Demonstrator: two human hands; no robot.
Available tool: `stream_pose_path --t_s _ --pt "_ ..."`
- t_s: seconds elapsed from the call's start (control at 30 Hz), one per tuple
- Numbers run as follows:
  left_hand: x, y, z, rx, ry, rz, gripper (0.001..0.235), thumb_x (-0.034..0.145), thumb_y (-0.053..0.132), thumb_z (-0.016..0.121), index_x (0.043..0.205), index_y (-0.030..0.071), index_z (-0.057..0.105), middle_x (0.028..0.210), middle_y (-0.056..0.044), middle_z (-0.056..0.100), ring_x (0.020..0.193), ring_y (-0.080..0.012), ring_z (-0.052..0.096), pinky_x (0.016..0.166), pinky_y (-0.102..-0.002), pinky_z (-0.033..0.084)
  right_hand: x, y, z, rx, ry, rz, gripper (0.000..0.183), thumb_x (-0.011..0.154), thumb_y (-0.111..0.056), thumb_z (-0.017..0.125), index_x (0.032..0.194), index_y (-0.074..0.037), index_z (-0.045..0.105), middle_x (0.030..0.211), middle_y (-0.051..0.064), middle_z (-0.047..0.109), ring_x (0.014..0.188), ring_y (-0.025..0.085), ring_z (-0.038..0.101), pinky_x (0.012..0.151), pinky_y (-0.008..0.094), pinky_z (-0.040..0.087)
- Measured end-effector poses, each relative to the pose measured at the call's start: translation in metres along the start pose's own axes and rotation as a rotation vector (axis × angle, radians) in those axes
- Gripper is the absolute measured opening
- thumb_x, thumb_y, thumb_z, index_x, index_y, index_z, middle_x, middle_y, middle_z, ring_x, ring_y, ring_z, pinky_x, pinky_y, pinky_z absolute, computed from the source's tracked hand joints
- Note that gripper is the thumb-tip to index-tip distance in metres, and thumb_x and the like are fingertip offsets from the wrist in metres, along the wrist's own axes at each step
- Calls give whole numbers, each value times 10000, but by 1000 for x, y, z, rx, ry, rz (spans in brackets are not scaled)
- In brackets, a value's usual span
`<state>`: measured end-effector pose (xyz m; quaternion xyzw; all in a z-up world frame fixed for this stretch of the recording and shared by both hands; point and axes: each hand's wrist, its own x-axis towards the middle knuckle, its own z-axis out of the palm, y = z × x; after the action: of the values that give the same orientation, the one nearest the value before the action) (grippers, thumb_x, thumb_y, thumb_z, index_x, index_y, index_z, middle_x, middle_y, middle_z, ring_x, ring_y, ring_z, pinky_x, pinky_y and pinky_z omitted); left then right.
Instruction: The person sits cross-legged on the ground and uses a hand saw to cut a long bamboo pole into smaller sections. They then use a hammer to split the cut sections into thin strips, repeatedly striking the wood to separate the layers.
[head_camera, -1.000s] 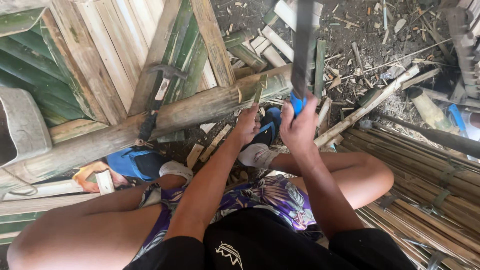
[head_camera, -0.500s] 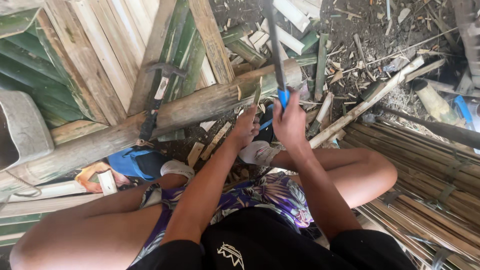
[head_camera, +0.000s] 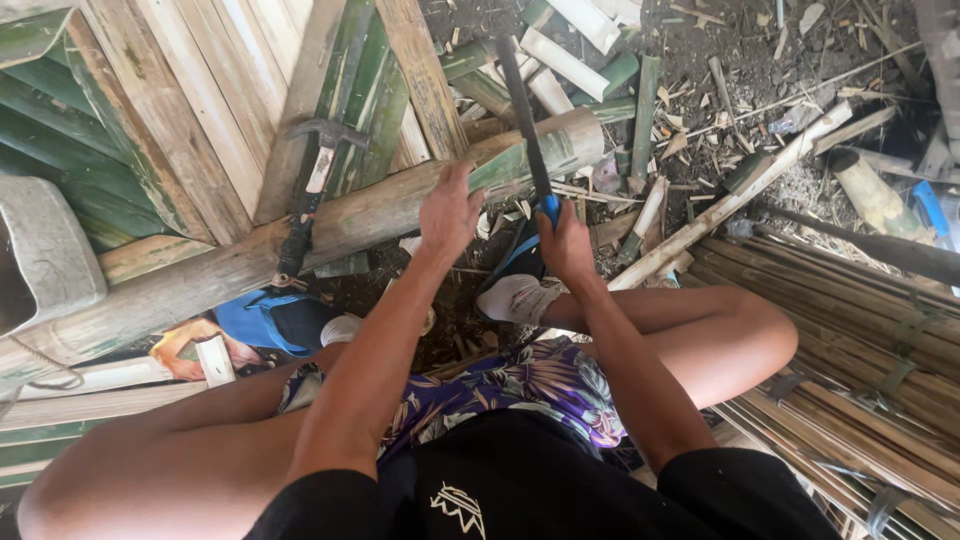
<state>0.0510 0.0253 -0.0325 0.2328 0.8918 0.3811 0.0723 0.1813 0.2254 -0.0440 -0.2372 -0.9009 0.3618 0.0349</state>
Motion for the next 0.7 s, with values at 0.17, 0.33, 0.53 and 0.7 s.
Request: stream_pose_path --t_s 0.17,0.33,0.53,0.7 --pt "41 18 -13 272 -216 143 220 995 178 679 1188 97 608 1124 -150 697 857 -287 731 603 -414 614 -6 -19 -24 4 -23 57 298 1005 -236 588 1154 -14 455 734 315 654 697 554 635 605 621 481" --pt "43 22 -8 264 -136 151 195 900 122 685 1072 40 647 1002 -177 720 841 -303 743 661 -418 627 -10 -76 -66 -54 16 -3 272 1065 -226 588 1171 -10 459 722 310 649 691 547 637 583 604 476" --pt "44 30 -16 292 -264 146 152 950 51 577 1093 3 595 924 -221 724 813 -404 742 673 -497 601 -13 -115 -81 80 154 -307 364 1045 -179 544 1294 52 411 802 286 700 697 429 721 596 513 570" --pt "48 42 -22 345 -349 98 168 952 51 533 1107 -4 563 942 -228 721 847 -387 755 677 -483 618 13 -75 -46 -239 -199 1 318 1070 -256 580 1185 -4 425 747 273 692 664 482 678 601 570 529"
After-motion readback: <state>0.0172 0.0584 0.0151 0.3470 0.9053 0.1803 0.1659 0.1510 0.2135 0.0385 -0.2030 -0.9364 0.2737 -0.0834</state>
